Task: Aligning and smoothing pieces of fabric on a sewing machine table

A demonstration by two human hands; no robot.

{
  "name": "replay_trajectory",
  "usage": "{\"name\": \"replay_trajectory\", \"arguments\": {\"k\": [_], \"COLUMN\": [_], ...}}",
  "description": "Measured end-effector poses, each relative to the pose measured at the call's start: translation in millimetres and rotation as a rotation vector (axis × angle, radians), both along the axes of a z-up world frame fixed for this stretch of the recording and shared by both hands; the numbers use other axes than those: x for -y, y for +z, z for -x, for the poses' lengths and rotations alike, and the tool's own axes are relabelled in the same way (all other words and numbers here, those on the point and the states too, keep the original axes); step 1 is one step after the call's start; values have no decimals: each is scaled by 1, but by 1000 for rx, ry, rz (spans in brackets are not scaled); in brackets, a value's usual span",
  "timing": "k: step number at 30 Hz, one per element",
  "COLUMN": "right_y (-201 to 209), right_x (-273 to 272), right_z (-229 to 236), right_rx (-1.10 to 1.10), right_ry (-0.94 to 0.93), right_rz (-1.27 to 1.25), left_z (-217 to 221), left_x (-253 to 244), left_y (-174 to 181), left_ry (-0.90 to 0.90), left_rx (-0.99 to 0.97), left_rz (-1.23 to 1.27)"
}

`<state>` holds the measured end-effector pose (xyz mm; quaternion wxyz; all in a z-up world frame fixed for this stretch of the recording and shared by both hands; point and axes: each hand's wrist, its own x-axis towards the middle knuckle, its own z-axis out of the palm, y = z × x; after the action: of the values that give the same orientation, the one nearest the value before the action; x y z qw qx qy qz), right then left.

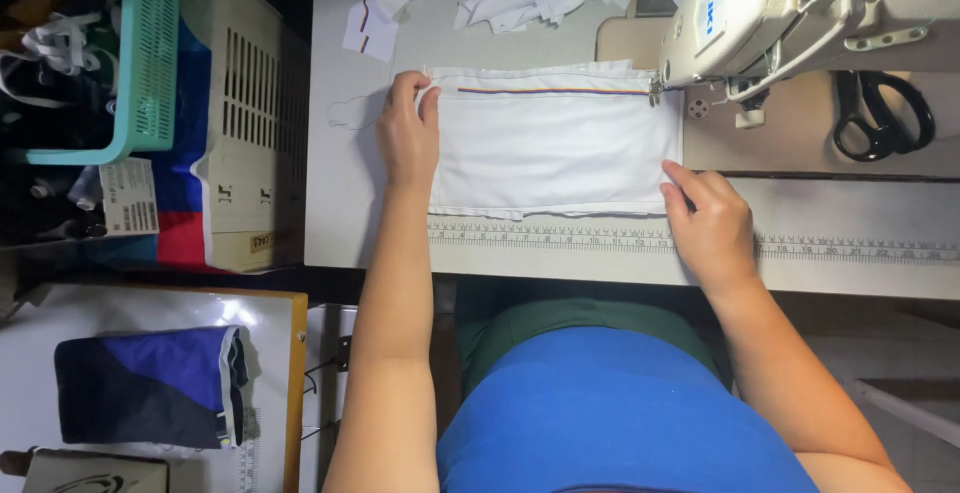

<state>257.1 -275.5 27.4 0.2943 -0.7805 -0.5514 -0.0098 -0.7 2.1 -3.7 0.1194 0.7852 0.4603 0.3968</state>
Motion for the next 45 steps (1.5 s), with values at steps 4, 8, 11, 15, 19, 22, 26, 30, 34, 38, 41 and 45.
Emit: {"name": "replay_trajectory", "arguments": {"k": [4, 8, 11, 15, 19, 22, 26, 30, 34, 38, 41, 45], "right_y": [1, 1, 1, 0, 5, 5, -1, -2, 2, -1, 2, 1], "right_x": [0, 1, 0, 1, -1, -1, -2, -6, -11, -16, -20, -24], "right_z": [0, 1, 1, 2, 2, 1, -2, -3, -4, -7, -8, -13], "right_rx": [-2, 46, 69, 49, 22, 28, 23, 28, 57, 100, 89, 58], "right_ry": [13, 18, 18, -11, -5, -1, 1, 5, 6, 17, 11, 10], "right_rz": [0, 6, -28, -20, 5, 18, 20, 35, 68, 51, 65, 86], "left_z": [2, 2, 0, 1, 1, 0, -2, -5, -8, -10, -13, -15], "left_x": [0, -1, -4, -3, -2, 0, -1, -4, -14, -26, -30, -33], "left_y": [-1, -1, -3, -5, -1, 5, 8, 15, 18, 13, 12, 12], "left_ry": [0, -21, -28, -18, -14, -10, -4, -13, -30, -46, -54, -57], "left_rx": [-16, 8, -16, -44, -41, -63, -84, -80, -95, -143, -142, -150], "left_rz": [17, -6, -35, -45, -18, 4, 5, 4, -29, -64, -75, -59]}}
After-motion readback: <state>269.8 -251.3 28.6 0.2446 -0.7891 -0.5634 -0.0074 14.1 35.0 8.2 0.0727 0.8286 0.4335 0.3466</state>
